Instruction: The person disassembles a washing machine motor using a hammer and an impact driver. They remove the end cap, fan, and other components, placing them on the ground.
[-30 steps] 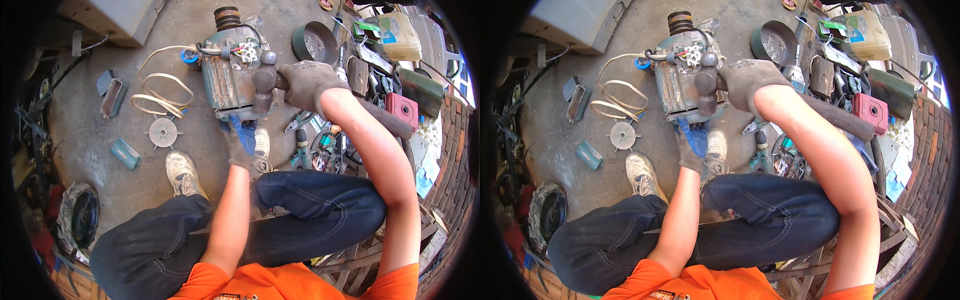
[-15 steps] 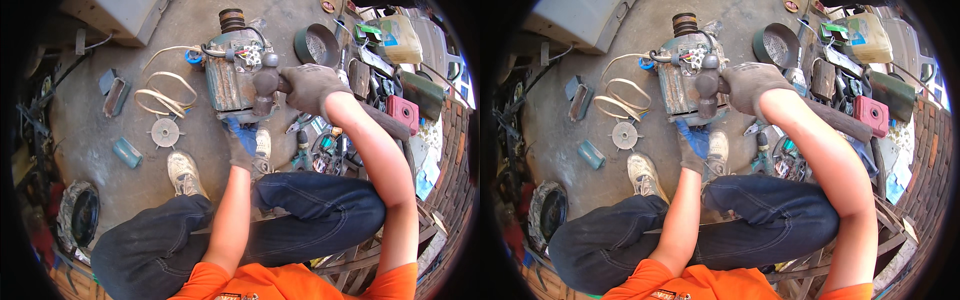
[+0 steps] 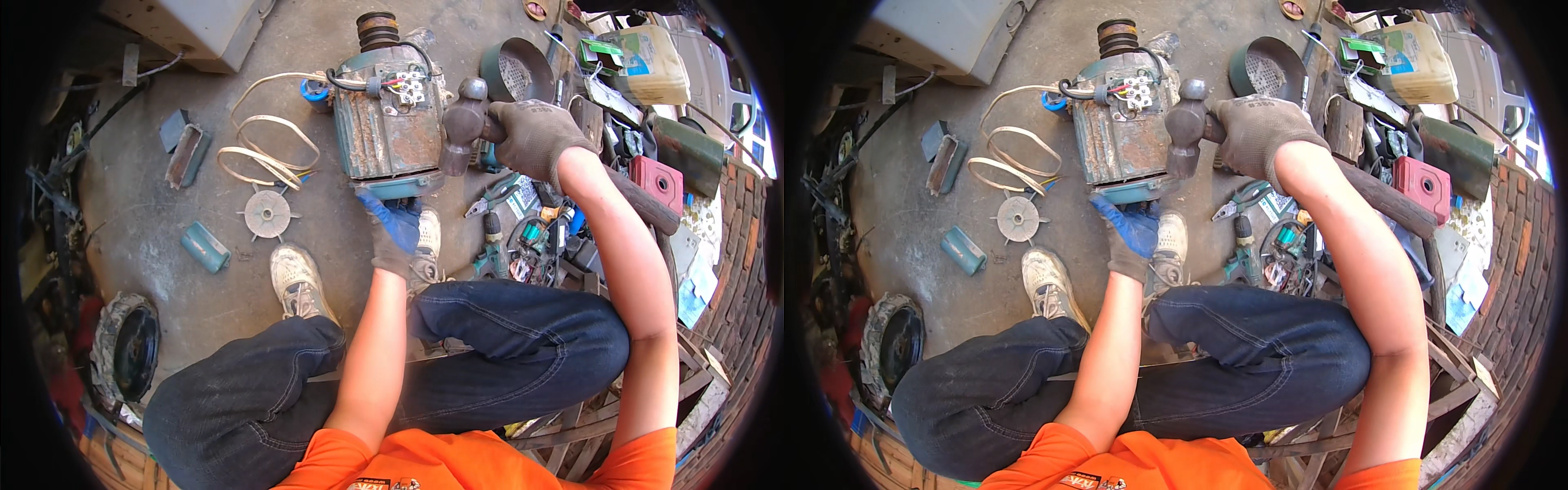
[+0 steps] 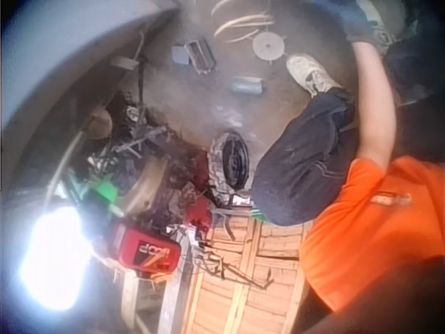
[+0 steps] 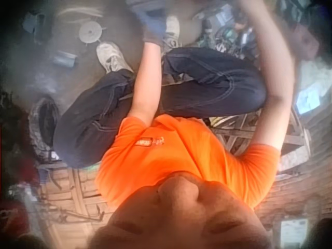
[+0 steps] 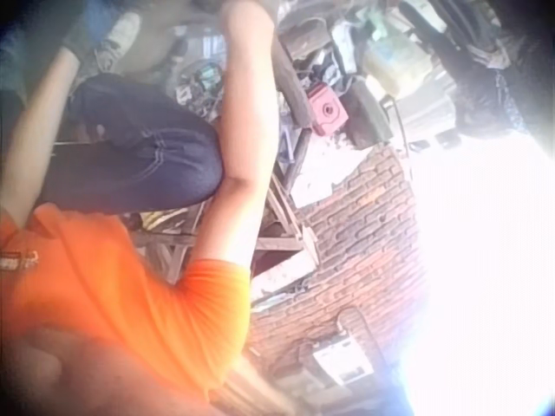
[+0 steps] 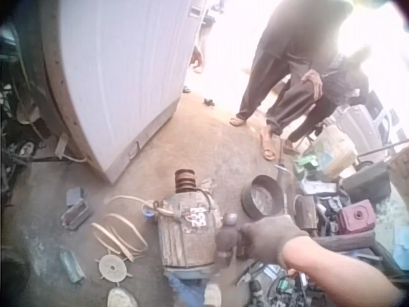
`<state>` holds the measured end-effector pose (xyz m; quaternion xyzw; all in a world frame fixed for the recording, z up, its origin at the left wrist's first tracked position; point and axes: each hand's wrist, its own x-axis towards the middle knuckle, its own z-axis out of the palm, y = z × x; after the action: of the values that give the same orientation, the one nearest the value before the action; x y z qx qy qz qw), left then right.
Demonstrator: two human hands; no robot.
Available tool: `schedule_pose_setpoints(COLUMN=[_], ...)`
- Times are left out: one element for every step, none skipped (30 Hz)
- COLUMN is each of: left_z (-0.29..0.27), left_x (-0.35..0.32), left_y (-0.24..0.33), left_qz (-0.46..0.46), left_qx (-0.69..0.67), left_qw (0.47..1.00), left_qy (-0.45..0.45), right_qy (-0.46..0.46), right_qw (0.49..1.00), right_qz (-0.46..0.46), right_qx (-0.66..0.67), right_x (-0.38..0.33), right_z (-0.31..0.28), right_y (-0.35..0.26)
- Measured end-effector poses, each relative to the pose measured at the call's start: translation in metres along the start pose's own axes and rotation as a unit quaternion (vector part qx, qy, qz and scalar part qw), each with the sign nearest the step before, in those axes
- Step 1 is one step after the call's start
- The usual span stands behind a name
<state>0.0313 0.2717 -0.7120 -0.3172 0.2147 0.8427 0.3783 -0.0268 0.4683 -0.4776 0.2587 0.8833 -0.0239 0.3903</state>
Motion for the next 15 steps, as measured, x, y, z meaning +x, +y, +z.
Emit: schedule_pose_setpoints(left_z=[-0.003,-0.004,-0.005,-0.006,-0.007,-0.008,-0.008,-0.004,-0.002,-0.002,-0.007,-0.008,-0.008,-0.006,-0.004], left_x=[0.001,0.002,0.003,0.004,0.005,0.003,0.001,0.002,0.002,0.003,0.004,0.005,0.005,0.004,0.003], left_y=[0.0,0.001,0.001,0.001,-0.001,-0.001,-0.001,-0.001,0.0,-0.001,0.0,0.0,-0.001,-0.001,-0.001], left_qz=[0.0,0.002,0.004,0.004,0.001,-0.001,0.003,0.007,0.011,0.006,0.003,-0.001,0.004,0.008,0.013], left_qx=[0.0,-0.001,-0.002,0.006,0.014,0.023,0.022,0.022,0.022,0.024,0.026,0.03,0.018,0.002,-0.014], left_qw=[1.0,1.0,1.0,1.0,1.0,1.0,1.0,1.0,1.0,1.0,1.0,0.999,1.0,1.0,1.0], left_qy=[-0.002,-0.003,-0.004,-0.004,-0.004,-0.001,0.0,-0.003,-0.006,-0.011,-0.013,-0.016,-0.017,-0.018,-0.019], right_qy=[-0.011,0.002,0.022,0.042,0.06,0.116,0.169,0.199,0.23,0.213,0.195,0.096,0.003,-0.01,-0.023], right_qw=[1.0,1.0,1.0,0.999,0.998,0.992,0.983,0.975,0.966,0.971,0.976,0.994,0.997,0.997,0.997], right_qz=[-0.005,-0.004,0.002,0.008,0.017,0.021,0.022,0.019,0.016,0.013,0.008,0.017,-0.047,-0.052,-0.058], right_qx=[-0.01,-0.01,0.0,0.01,0.02,0.043,0.075,0.095,0.114,0.103,0.092,0.049,-0.069,-0.054,-0.039], right_x=[0.0,0.002,0.003,0.002,0.0,-0.003,-0.001,0.001,0.002,0.001,0.0,0.002,0.007,0.007,0.006], right_z=[0.002,0.004,0.001,-0.006,-0.014,-0.021,-0.027,-0.027,-0.026,-0.024,-0.02,-0.004,0.015,0.013,0.011], right_y=[0.0,-0.003,-0.004,-0.005,-0.006,-0.004,0.0,0.004,0.006,0.003,-0.006,-0.017,-0.027,-0.031,-0.033])
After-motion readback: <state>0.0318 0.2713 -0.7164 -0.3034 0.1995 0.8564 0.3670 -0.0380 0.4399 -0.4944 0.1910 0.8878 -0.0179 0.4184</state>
